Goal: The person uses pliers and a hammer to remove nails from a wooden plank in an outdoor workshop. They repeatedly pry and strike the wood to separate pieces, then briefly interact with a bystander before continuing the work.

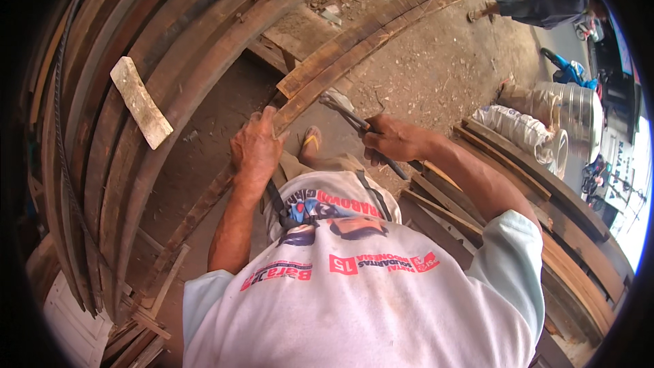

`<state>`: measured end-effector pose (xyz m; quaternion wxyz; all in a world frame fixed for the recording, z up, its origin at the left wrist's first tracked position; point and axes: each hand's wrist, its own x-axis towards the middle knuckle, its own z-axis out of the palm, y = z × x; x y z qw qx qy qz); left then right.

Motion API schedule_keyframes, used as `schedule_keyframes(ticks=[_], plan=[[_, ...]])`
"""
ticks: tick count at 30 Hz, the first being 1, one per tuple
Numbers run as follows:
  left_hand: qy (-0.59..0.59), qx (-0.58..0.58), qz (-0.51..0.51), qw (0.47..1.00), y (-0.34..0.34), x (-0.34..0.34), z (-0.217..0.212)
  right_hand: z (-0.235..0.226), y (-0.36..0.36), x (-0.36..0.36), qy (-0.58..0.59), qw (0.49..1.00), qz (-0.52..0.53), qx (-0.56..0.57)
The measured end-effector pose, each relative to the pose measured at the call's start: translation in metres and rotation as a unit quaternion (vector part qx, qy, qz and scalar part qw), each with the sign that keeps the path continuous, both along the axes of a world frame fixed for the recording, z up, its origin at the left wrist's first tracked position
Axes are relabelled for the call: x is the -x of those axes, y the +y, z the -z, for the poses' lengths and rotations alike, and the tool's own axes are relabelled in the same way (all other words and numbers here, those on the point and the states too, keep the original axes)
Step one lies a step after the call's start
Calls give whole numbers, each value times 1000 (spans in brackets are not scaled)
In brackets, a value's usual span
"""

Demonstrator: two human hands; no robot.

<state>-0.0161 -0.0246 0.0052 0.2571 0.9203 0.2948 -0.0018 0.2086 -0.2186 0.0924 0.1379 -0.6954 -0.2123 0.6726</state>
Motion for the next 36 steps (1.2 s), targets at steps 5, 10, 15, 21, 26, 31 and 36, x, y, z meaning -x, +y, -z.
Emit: schedule_keyframes(ticks=[5, 10, 15, 21, 26, 31, 36], plan=[[0, -29, 8, 1000, 2, -5, 1, 4, 6, -7, 4, 1000, -4, -2], [3, -13, 4, 1000, 4, -6, 2, 8, 5, 4, -122, 991, -57, -6], [21, 5, 25, 999, 12, -6, 6, 31, -12, 14, -246, 957, -94, -120], [23, 48, 31, 998, 17, -8, -1, 61, -22, 14, -251, 952, -92, -152], [37, 79, 53, 995, 22, -10, -9, 104, -30, 24, -249, 946, -34, -206], [37, 64, 44, 996, 20, -10, -6, 111, -32, 30, -270, 929, -20, -252], [38, 101, 25, 994, 23, -12, -12, 65, -40, 13, -169, 961, 24, -218]])
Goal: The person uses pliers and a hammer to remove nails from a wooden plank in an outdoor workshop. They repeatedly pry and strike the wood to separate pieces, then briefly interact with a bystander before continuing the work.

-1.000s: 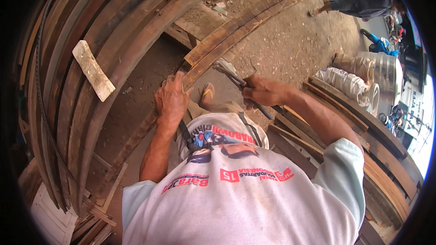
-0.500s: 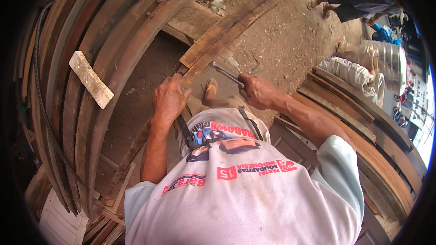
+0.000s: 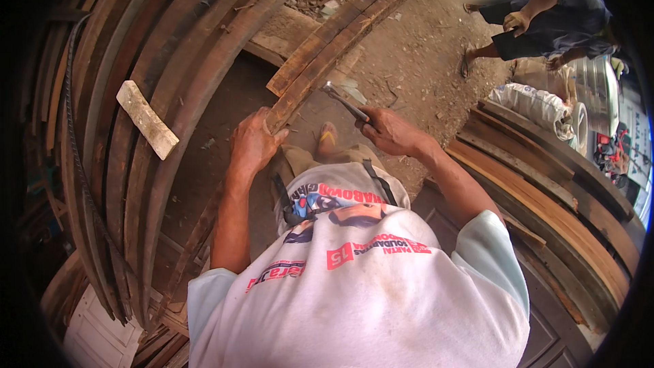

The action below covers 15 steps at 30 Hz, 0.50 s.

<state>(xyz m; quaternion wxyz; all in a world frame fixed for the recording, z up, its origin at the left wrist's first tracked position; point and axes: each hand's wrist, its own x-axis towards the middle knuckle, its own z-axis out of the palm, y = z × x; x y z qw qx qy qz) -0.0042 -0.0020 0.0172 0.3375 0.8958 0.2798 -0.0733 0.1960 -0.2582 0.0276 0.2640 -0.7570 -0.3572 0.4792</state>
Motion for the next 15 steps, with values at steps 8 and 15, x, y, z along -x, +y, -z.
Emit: schedule_keyframes(ticks=[8, 15], plan=[[-10, 7, -4, 1000, 0, 1, -5, 16, -6, 19, 45, 997, 50, 22], [-15, 9, -1, 1000, 2, 1, -4, 17, -4, 38, 65, 996, 45, 35]])
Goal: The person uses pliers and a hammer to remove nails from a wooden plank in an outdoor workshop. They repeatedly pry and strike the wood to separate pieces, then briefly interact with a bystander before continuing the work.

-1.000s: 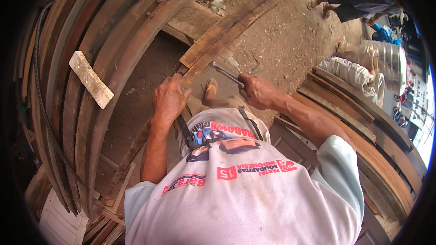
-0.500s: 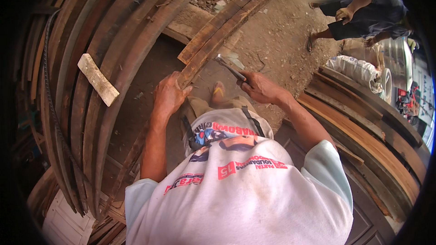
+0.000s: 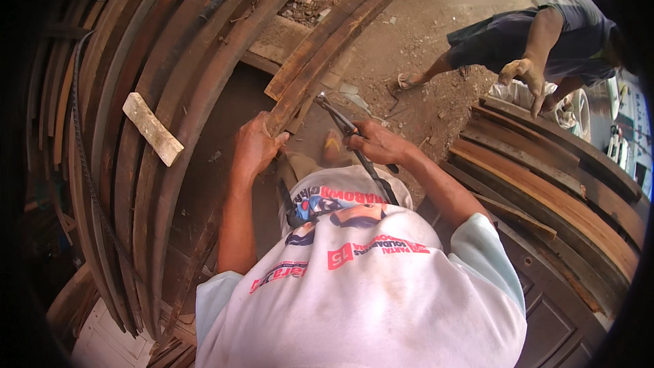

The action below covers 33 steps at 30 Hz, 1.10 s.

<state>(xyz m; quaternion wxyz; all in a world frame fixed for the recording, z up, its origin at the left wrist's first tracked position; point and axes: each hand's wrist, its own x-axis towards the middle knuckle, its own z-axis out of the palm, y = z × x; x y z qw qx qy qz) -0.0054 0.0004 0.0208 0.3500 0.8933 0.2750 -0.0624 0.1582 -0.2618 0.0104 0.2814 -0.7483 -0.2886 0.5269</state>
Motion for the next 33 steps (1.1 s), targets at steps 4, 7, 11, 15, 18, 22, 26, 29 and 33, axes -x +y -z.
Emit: schedule_keyframes(ticks=[4, 7, 11, 15, 18, 22, 26, 29, 33], plan=[[-3, 16, 14, 1000, 0, -3, -2, -17, -8, 21, -37, 999, 31, 6], [5, -3, 3, 1000, -4, 1, -8, -8, -23, 38, -63, 997, 45, 10], [-20, 24, 25, 999, 1, 5, 3, 28, -56, 79, -86, 987, 104, 91], [-37, 48, 78, 995, 0, -1, 2, 92, -119, 147, 19, 932, 357, 65], [-40, 33, 89, 995, 5, 4, 1, 128, -139, 189, 1, 863, 486, 135], [-65, 52, 111, 990, 12, 8, 14, 145, -140, 253, 24, 787, 605, 122], [-95, 87, 136, 982, 11, 9, 11, 172, -137, 311, -9, 779, 599, 184], [-103, 89, 137, 981, 17, 12, 16, 142, -115, 328, -34, 779, 595, 195], [-91, 101, 129, 982, 11, 10, 14, 168, -123, 365, -45, 755, 609, 238]])
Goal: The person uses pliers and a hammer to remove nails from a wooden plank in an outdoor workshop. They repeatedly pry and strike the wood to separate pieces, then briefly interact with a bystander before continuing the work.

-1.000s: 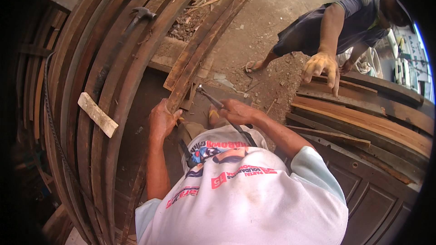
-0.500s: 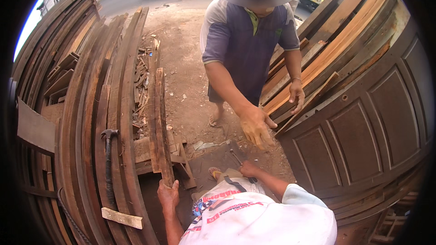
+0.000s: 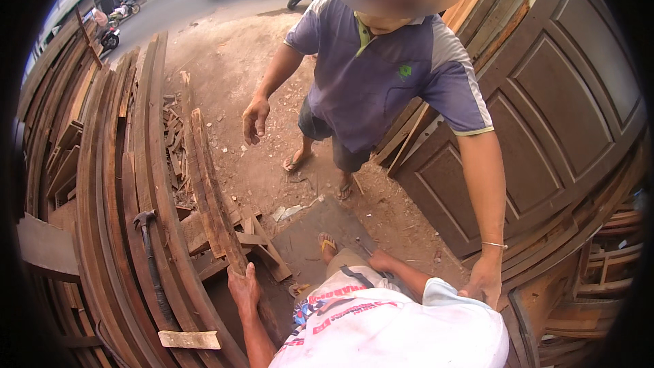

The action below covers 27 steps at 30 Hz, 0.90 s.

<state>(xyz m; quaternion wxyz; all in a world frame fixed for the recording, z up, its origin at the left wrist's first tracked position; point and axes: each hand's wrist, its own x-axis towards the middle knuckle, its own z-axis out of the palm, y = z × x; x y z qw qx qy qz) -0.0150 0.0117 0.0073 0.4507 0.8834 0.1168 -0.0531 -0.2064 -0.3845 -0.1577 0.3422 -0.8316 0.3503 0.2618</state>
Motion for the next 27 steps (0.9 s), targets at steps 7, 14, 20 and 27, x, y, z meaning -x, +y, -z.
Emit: schedule_keyframes(ticks=[7, 14, 20, 27], plan=[[-11, -51, -7, 999, 5, 0, 7, 14, -54, -44, 110, 970, -218, -16], [56, -75, -51, 994, 0, 0, -11, -92, -17, -252, 117, 918, -379, -18], [-357, -128, 27, 925, -27, 9, -69, -366, 86, -452, -268, 765, -550, 198], [-531, 112, 174, 822, -47, -15, -267, -370, 208, -460, -462, 749, -474, 9]])
